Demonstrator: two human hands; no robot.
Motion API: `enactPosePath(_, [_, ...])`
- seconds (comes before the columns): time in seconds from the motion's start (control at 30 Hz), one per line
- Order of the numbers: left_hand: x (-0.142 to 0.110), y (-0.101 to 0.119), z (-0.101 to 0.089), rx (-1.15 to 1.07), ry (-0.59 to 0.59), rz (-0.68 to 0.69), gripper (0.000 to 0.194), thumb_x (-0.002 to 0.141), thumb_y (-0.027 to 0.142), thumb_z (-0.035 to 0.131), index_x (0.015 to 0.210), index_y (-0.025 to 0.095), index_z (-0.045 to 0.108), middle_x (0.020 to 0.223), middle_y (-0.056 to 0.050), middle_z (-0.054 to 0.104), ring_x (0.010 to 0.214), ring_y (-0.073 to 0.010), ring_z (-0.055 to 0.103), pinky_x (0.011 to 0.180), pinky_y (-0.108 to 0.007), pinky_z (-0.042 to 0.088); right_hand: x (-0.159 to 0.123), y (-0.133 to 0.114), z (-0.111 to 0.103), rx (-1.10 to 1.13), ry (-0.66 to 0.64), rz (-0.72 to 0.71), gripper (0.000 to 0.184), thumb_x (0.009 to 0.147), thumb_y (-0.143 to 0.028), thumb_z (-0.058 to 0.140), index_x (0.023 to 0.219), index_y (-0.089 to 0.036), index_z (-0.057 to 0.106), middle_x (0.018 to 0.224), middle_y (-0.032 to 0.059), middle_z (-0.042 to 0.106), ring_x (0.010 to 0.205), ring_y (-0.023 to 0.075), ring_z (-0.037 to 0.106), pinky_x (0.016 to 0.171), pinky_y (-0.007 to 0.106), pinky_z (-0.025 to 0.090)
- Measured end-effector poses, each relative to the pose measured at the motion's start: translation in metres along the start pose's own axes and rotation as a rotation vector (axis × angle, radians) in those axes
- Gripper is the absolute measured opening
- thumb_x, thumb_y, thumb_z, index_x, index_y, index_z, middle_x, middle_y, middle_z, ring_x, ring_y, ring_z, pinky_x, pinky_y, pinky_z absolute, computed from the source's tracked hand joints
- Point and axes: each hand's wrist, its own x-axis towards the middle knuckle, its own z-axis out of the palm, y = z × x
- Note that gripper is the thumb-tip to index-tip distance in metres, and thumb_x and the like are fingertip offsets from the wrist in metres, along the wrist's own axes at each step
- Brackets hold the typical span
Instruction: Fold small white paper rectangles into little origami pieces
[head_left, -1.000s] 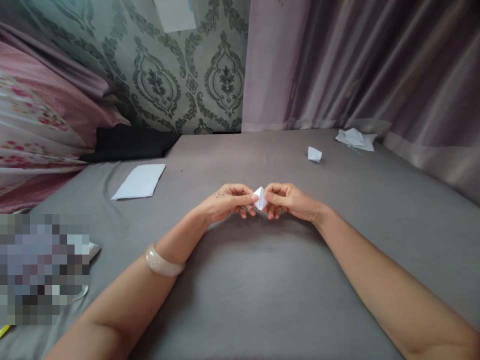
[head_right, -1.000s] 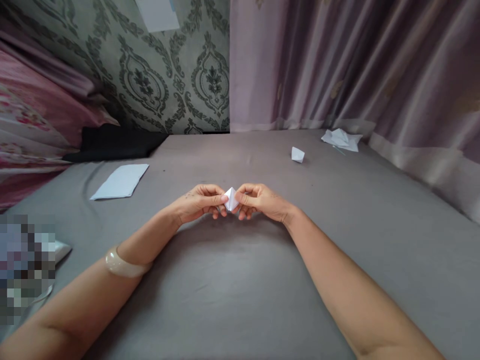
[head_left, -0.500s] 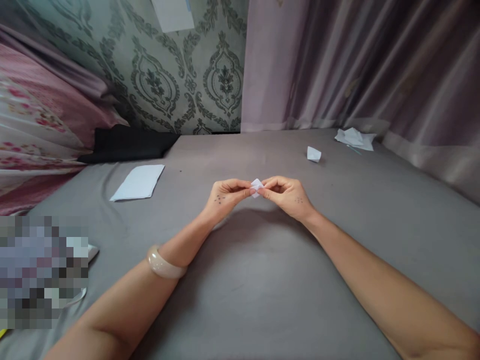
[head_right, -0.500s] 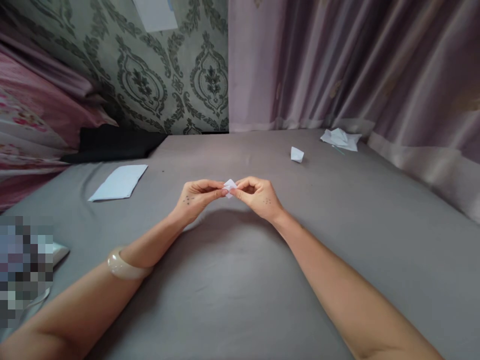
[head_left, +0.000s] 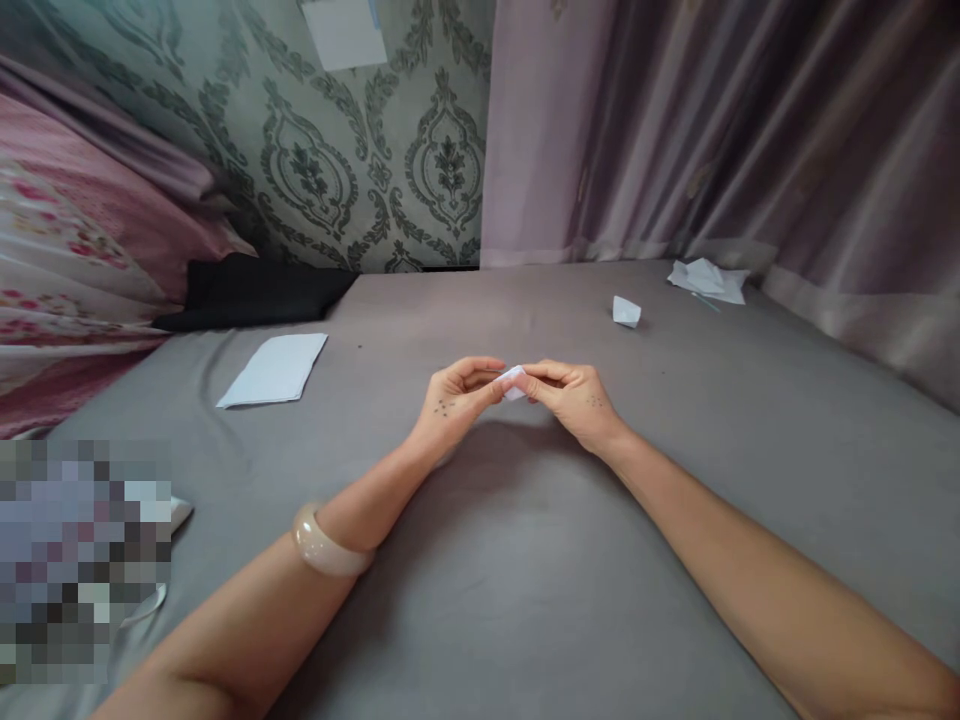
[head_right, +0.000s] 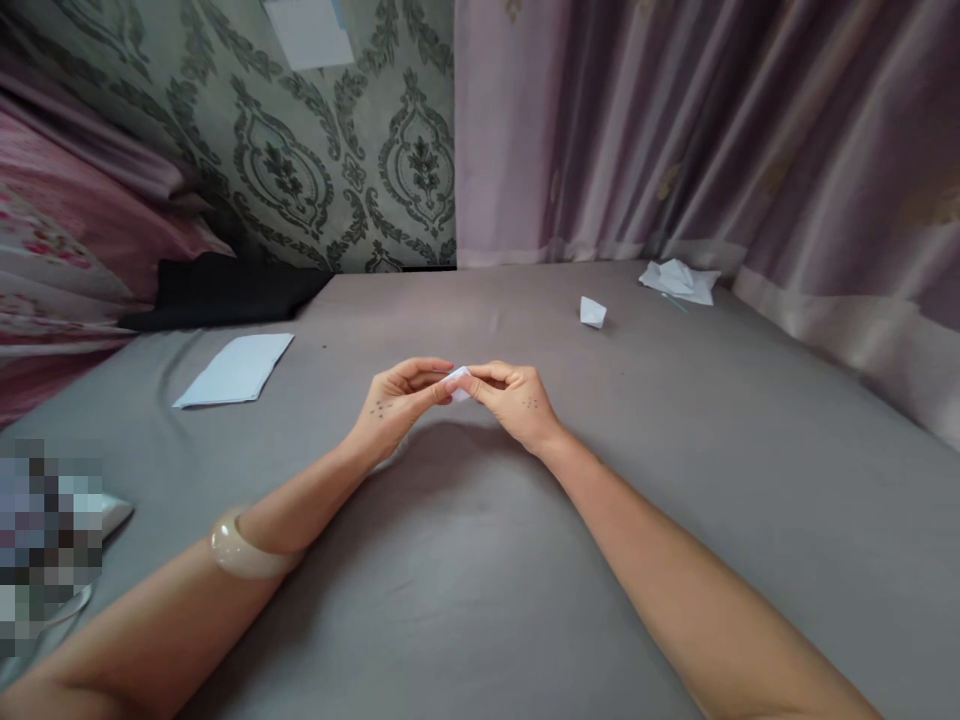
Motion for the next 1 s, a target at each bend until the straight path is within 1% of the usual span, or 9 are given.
enactPosePath(0.17, [0.0008, 0.0012, -0.0004, 0.096, -0.041, -0.085, 0.027, 0.073, 0.040, 0.071, 0.078, 0.013, 0.070, 0.069, -0.003, 0.066, 0.067, -0.0113, 0.059, 0.069, -0.024, 0.046, -0.0005, -0.0003, 0.0003, 0.053, -0.009, 0.075, 0.026, 0.072, -0.042, 0.069, 0.084, -0.019, 0.073, 0.084, 0.0034, 0.071, 0.077, 0.0147, 0.061, 0.072, 0.028, 0.048])
enactPosePath(0.3, [0.0010, 0.0012, -0.0012, 0.075, -0.080, -0.137, 0.027, 0.072, 0.039, 0.071, 0.069, 0.012, 0.067, 0.062, -0.002, 0.063, 0.060, -0.0098, 0.055, 0.064, -0.023, 0.044, -0.0001, -0.0019, 0.0032, 0.070, -0.027, 0.109, 0.025, 0.072, -0.041, 0.069, 0.076, -0.017, 0.071, 0.073, 0.0022, 0.068, 0.068, 0.0127, 0.058, 0.064, 0.026, 0.047])
enactPosePath(0.4, [0.0012, 0.0004, -0.0016, 0.054, -0.138, -0.215, 0.031, 0.072, 0.042, 0.070, 0.069, 0.011, 0.066, 0.064, -0.003, 0.062, 0.057, -0.0090, 0.053, 0.059, -0.022, 0.041, 0.0007, -0.0023, 0.0044, 0.072, -0.017, 0.146, 0.026, 0.070, -0.042, 0.069, 0.073, -0.016, 0.070, 0.068, 0.0014, 0.066, 0.061, 0.0113, 0.055, 0.059, 0.026, 0.045])
enactPosePath(0.5, [0.0012, 0.0004, -0.0015, 0.097, -0.178, -0.265, 0.035, 0.071, 0.046, 0.070, 0.068, 0.011, 0.065, 0.064, -0.003, 0.061, 0.055, -0.0083, 0.051, 0.054, -0.022, 0.037, 0.0007, -0.0019, 0.0041, 0.091, -0.012, 0.193, 0.027, 0.069, -0.042, 0.071, 0.073, -0.016, 0.070, 0.066, 0.0011, 0.066, 0.058, 0.0103, 0.054, 0.058, 0.025, 0.045])
enactPosePath(0.57, [0.0012, 0.0003, -0.0012, 0.134, -0.182, -0.261, 0.036, 0.071, 0.047, 0.069, 0.066, 0.011, 0.063, 0.062, -0.002, 0.060, 0.053, -0.0079, 0.049, 0.052, -0.021, 0.034, -0.0003, -0.0010, 0.0035, 0.142, -0.028, 0.243, 0.027, 0.069, -0.042, 0.072, 0.076, -0.016, 0.072, 0.069, 0.0014, 0.067, 0.061, 0.0100, 0.056, 0.059, 0.024, 0.045])
enactPosePath(0.63, [0.0013, -0.0005, -0.0012, 0.145, -0.161, -0.236, 0.037, 0.071, 0.047, 0.068, 0.065, 0.012, 0.061, 0.059, -0.001, 0.057, 0.052, -0.0073, 0.046, 0.051, -0.021, 0.033, -0.0016, 0.0006, 0.0030, 0.237, -0.081, 0.313, 0.026, 0.069, -0.041, 0.074, 0.080, -0.017, 0.073, 0.074, 0.0017, 0.068, 0.065, 0.0094, 0.058, 0.062, 0.022, 0.047])
enactPosePath(0.73, [0.0018, -0.0028, -0.0019, 0.129, -0.129, -0.214, 0.036, 0.071, 0.046, 0.068, 0.064, 0.012, 0.058, 0.058, 0.001, 0.055, 0.051, -0.0065, 0.044, 0.050, -0.020, 0.031, -0.0027, 0.0037, 0.0026, 0.361, -0.127, 0.411, 0.026, 0.065, -0.037, 0.078, 0.081, -0.018, 0.074, 0.077, 0.0023, 0.069, 0.068, 0.0091, 0.060, 0.063, 0.021, 0.048])
enactPosePath(0.87, [0.0022, -0.0039, -0.0026, 0.135, -0.155, -0.254, 0.037, 0.072, 0.047, 0.067, 0.063, 0.013, 0.056, 0.058, 0.001, 0.054, 0.049, -0.0058, 0.042, 0.047, -0.020, 0.029, -0.0018, 0.0048, 0.0023, 0.348, -0.090, 0.487, 0.021, 0.061, -0.031, 0.082, 0.074, -0.016, 0.073, 0.068, 0.0025, 0.068, 0.058, 0.0079, 0.058, 0.055, 0.020, 0.048])
enactPosePath(1.0, [0.0019, -0.0014, -0.0020, 0.155, -0.194, -0.318, 0.037, 0.077, 0.048, 0.061, 0.064, 0.013, 0.055, 0.059, 0.001, 0.053, 0.047, -0.0051, 0.041, 0.044, -0.019, 0.027, -0.0017, 0.0015, 0.0032, 0.351, -0.061, 0.561, 0.013, 0.065, -0.024, 0.080, 0.072, -0.016, 0.073, 0.065, 0.0022, 0.066, 0.055, 0.0064, 0.056, 0.052, 0.017, 0.048])
